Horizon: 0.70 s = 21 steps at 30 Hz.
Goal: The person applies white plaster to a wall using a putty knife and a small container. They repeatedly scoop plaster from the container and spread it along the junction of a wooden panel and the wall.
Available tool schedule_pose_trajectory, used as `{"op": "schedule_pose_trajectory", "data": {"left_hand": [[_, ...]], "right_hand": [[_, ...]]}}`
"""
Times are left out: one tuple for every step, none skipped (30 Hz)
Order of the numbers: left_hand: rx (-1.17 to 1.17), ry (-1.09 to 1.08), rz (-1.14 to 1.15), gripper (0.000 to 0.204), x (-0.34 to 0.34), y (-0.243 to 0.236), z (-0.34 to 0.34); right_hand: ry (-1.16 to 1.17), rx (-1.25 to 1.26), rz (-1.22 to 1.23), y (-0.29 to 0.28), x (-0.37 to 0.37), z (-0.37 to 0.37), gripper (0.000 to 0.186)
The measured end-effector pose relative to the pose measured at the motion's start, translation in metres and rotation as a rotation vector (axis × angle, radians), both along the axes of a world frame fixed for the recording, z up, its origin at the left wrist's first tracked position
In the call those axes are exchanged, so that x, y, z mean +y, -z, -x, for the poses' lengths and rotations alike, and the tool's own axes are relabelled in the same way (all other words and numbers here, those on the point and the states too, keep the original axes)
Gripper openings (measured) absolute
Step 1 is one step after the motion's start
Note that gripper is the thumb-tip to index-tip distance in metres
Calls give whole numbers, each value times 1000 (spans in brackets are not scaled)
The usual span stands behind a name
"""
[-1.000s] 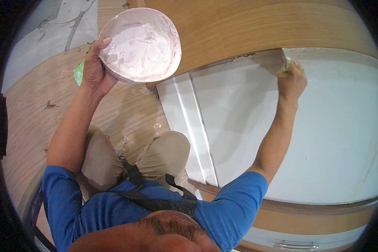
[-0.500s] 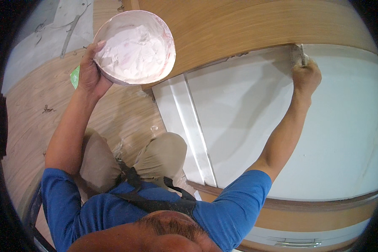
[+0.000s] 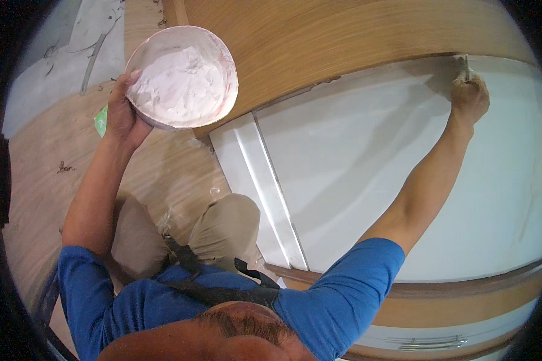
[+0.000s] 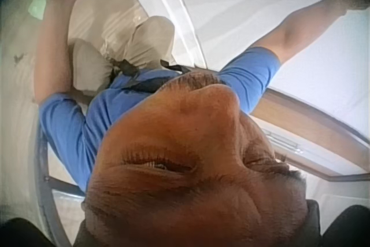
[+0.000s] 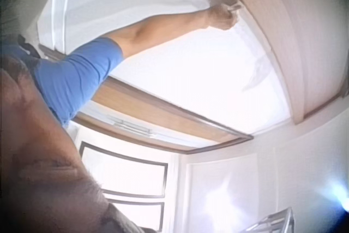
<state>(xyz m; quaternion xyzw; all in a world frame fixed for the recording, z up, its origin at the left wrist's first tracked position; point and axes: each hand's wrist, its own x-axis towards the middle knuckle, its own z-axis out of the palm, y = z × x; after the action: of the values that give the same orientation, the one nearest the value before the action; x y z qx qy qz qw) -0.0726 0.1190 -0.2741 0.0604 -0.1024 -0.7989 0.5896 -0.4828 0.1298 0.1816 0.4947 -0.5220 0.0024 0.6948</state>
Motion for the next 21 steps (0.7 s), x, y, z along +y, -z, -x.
{"op": "schedule_pose_trajectory", "data": {"left_hand": [[1, 4, -5, 66, 0, 0, 0], [2, 8, -10, 66, -1, 0, 0], [-1, 4, -12, 66, 0, 0, 0], [-3, -2, -14, 66, 1, 0, -1], [-4, -9, -16, 66, 1, 0, -2], [1, -10, -12, 66, 2, 0, -2], [9, -8, -7, 66, 1, 1, -1], [13, -7, -4, 67, 1, 1, 0], [14, 1, -7, 67, 1, 1, 2], [-1, -3, -15, 67, 3, 2, 0], [1, 9, -10, 68, 1, 1, 2], [-11, -14, -7, 68, 5, 3, -5], [-4, -14, 10, 68, 4, 5, -5], [-2, -15, 24, 69, 2, 6, -5], [-9, -16, 37, 69, 2, 3, -6], [-19, -23, 48, 69, 3, 2, -6], [-32, -35, 60, 69, 3, -1, -8], [-57, -46, 64, 69, 5, -3, -7], [-69, -51, 70, 69, 5, -5, -4], [-81, -55, 77, 69, 5, -6, -2], [-66, -28, 60, 69, 3, -3, -2]], "right_hand": [[7, 56, 31, -6, 2, 0, 19], [15, 61, 99, -9, 6, 0, 19], [23, 63, 163, -10, 14, -1, 20], [30, 66, 228, -6, 24, -9, 20], [-46, 120, 290, 3, 37, -17, 22], [-248, 69, 319, 24, 50, -34, 25], [-447, 22, 345, 48, 61, -56, 29], [-651, -123, 368, 83, 69, -82, 33], [-606, -238, 405, 110, 81, -92, 41], [-658, -565, 360, 153, 87, -131, 44], [-809, -634, 249, 179, 91, -125, 44], [-932, -966, 143, 222, 85, -134, 40], [-918, -1219, 9, 252, 83, -135, 33], [-862, -1469, -101, 282, 82, -136, 30], [-1009, -1701, -161, 315, 69, -127, 24], [-1069, -1947, -210, 336, 64, -132, 26], [-1120, -2218, -224, 357, 58, -138, 29], [-1130, -2476, -195, 378, 52, -143, 33], [-1162, -2559, -260, 391, 48, -140, 33], [-1195, -2600, -288, 402, 44, -136, 32], [-1222, -2638, -322, 406, 40, -139, 31]]}}
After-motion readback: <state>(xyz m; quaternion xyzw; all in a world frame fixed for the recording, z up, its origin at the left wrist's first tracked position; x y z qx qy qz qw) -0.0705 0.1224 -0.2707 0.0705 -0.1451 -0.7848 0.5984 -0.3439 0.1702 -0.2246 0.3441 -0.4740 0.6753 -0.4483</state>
